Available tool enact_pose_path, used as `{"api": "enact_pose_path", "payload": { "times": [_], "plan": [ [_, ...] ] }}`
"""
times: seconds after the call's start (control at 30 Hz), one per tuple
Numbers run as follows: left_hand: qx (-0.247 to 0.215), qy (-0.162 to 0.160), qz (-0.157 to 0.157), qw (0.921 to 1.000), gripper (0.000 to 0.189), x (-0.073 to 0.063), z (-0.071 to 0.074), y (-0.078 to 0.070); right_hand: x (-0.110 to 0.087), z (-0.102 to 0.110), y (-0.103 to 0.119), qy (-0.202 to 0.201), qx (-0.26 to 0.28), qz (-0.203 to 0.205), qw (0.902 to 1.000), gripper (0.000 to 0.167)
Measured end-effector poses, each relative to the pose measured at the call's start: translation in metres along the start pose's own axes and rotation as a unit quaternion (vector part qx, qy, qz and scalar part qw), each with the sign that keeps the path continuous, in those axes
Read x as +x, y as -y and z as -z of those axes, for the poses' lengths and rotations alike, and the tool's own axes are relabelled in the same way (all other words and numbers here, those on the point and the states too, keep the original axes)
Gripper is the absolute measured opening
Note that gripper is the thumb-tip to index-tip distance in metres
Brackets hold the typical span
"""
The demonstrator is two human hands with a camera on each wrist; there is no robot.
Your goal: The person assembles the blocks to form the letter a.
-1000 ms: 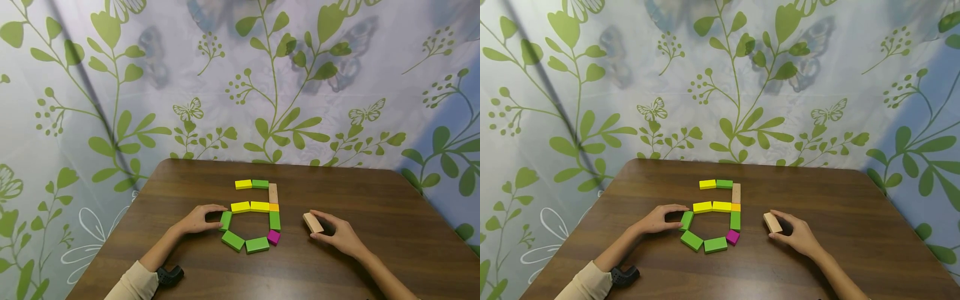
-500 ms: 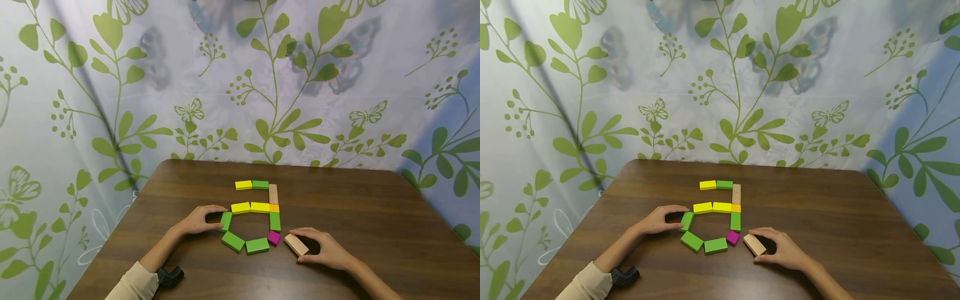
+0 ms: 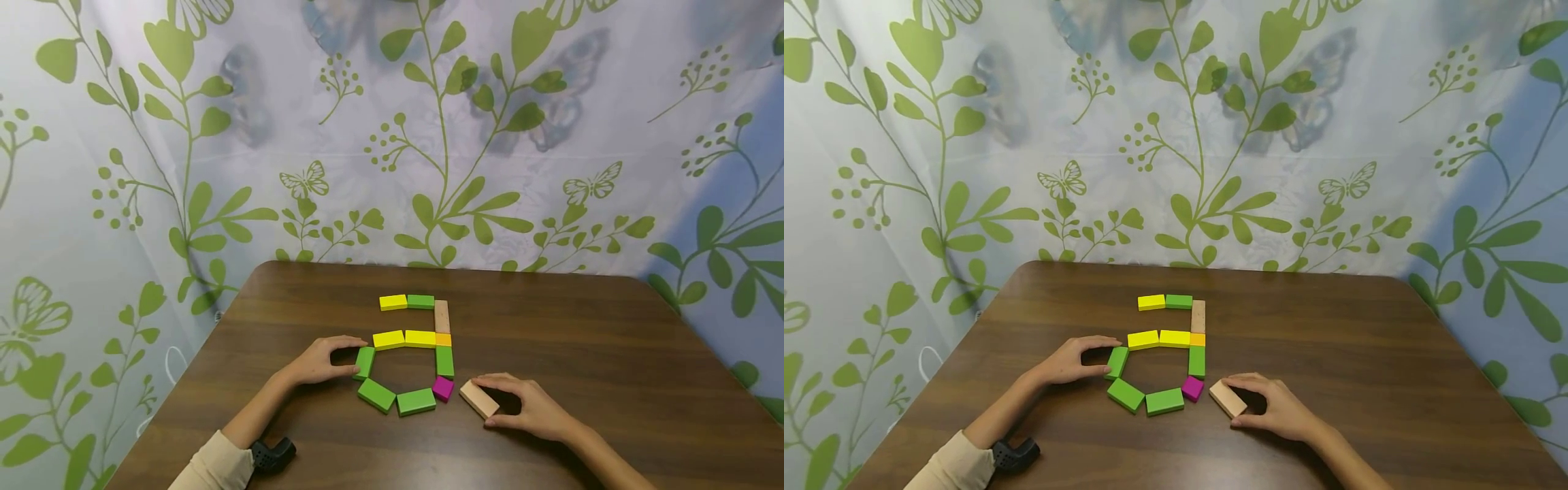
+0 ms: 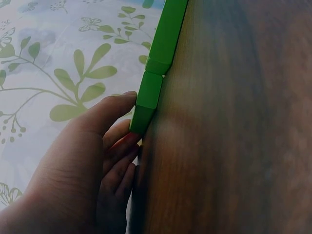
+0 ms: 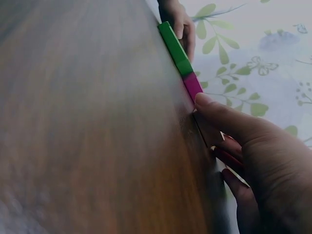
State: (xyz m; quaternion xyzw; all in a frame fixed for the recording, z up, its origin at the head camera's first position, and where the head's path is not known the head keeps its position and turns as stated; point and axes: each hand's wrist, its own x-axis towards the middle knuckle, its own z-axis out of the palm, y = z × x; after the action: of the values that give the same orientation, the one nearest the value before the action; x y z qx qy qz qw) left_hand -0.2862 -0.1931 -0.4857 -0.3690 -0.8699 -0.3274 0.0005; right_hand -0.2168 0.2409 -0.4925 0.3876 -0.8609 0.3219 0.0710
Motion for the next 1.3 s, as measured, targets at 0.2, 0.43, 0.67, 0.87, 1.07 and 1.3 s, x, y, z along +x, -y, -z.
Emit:
{"api": "enact_pose_path", "payload": {
  "times": [0.2, 0.43, 0.67, 0.87, 1.07, 1.3],
  "plan": [
    [-0.001, 0.004, -0.003, 1.0, 0.052, 0.0, 0.0, 0.001, 0.0, 0.0, 0.0, -0.01, 0.01, 0.006, 0.9999, 0.048],
    [-0.006, 0.005, 0.0, 1.0, 0.052, -0.001, 0.0, 0.001, 0.002, -0.001, -0.002, -0.019, 0.017, 0.024, 0.9994, 0.043],
    [-0.002, 0.004, 0.0, 1.0, 0.052, -0.001, 0.0, -0.003, 0.008, 0.006, 0.018, -0.025, 0.013, 0.017, 0.9994, 0.041],
    [-0.005, 0.006, 0.005, 1.0, 0.052, 0.0, 0.001, -0.004, 0.009, 0.007, 0.023, -0.026, 0.011, 0.01, 0.9995, 0.041],
    [-0.008, 0.008, 0.005, 0.9999, 0.053, 0.001, 0.0, -0.005, 0.002, 0.001, 0.005, -0.021, 0.008, 0.001, 0.9998, 0.043],
    [-0.004, 0.006, 0.009, 0.9999, 0.053, 0.0, 0.0, -0.004, 0.003, 0.002, 0.004, -0.013, 0.0, -0.008, 0.9999, 0.047]
  ]
}}
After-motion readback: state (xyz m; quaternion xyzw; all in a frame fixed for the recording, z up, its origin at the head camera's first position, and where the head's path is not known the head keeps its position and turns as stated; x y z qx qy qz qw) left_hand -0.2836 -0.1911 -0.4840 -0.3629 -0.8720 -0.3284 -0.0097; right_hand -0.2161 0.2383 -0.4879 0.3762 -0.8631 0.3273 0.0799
